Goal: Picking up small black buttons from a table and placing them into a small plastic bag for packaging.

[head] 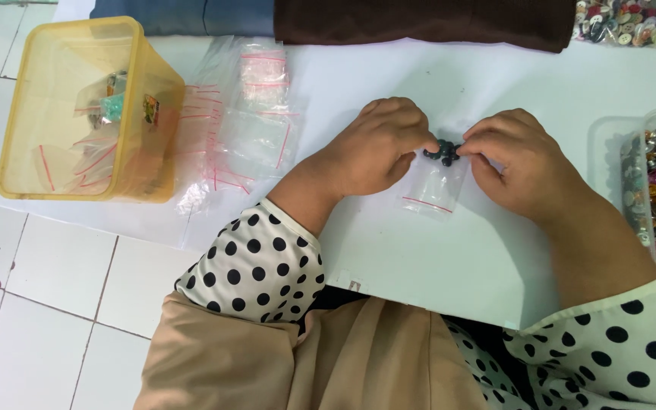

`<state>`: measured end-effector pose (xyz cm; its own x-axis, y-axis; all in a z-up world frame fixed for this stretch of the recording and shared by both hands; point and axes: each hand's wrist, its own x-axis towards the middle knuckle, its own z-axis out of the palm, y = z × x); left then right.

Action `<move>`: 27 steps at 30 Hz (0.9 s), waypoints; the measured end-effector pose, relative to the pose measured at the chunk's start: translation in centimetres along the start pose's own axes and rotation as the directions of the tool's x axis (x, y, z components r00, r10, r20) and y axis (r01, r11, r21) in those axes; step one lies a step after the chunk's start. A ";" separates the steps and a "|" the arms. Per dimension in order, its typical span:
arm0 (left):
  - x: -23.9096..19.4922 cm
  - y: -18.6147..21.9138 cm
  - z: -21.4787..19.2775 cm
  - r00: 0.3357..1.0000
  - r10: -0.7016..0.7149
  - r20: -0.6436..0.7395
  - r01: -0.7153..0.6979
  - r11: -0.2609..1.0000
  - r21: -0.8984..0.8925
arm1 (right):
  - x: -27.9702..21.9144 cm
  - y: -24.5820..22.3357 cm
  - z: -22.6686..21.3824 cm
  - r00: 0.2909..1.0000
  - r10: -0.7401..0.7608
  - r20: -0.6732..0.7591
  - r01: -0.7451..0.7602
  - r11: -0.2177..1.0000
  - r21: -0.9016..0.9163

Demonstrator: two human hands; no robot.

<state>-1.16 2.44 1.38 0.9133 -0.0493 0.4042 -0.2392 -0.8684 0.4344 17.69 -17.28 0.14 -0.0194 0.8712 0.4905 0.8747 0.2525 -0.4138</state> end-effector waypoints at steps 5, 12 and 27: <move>-0.2 0.5 2.2 0.976 0.216 -0.017 -0.211 0.965 0.154 | 0.3 0.0 0.3 1.000 -0.008 0.014 0.009 0.996 -0.090; -0.6 0.9 2.0 0.908 0.419 -0.024 -0.382 0.848 0.367 | -0.5 1.0 1.2 1.000 -0.022 0.002 0.022 0.983 -0.181; -2.0 -0.8 3.2 0.940 0.339 -0.042 -0.318 0.912 0.260 | 0.4 -1.3 1.0 0.994 -0.094 0.053 0.103 0.974 -0.201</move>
<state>-1.73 1.69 -2.31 0.7634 -0.3206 0.5608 -0.4228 -0.9043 0.0586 16.04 -16.82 0.17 -0.1269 0.8648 0.4858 0.9476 0.2505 -0.1983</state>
